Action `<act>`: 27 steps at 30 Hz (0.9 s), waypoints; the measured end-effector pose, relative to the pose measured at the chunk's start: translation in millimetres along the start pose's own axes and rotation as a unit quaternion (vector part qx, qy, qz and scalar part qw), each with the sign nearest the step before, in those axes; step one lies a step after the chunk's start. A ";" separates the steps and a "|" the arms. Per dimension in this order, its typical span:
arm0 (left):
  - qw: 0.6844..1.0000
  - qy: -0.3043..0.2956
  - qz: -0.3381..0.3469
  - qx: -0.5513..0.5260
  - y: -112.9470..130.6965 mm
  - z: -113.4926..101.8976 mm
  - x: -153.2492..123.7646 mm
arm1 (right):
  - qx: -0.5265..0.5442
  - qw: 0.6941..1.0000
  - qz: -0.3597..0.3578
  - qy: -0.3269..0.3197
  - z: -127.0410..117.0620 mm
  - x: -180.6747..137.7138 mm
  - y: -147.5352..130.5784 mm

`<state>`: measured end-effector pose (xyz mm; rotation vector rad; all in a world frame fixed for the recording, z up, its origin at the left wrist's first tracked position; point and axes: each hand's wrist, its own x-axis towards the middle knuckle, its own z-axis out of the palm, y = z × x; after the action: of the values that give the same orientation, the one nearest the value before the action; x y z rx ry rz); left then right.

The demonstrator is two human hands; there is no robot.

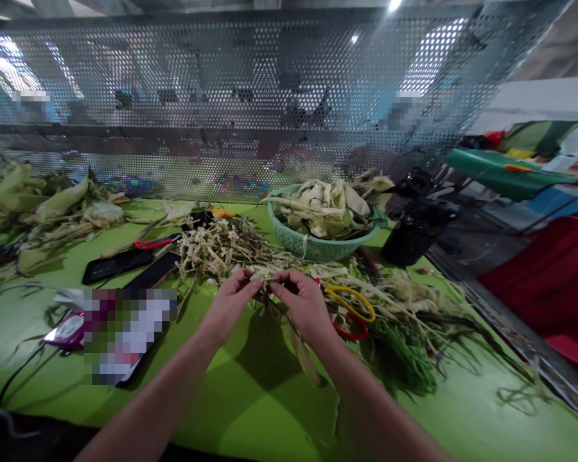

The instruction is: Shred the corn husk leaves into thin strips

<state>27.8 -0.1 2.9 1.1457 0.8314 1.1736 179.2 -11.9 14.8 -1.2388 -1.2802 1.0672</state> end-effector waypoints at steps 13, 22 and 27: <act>0.999 0.014 0.001 0.050 -2.7 -0.2 3.4 | -0.134 0.985 -0.110 0.026 -4.7 0.1 -5.2; 0.998 0.032 0.000 0.057 -1.3 -1.5 2.6 | -0.064 0.997 -0.041 0.026 3.7 -4.1 -4.3; 0.999 0.010 -0.001 0.049 1.3 -2.1 2.7 | -0.019 0.999 -0.023 0.027 3.7 -3.5 -1.1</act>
<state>26.1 3.1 3.8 1.2150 0.9130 1.1553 175.2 -15.3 15.2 -1.2531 -1.2877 0.9742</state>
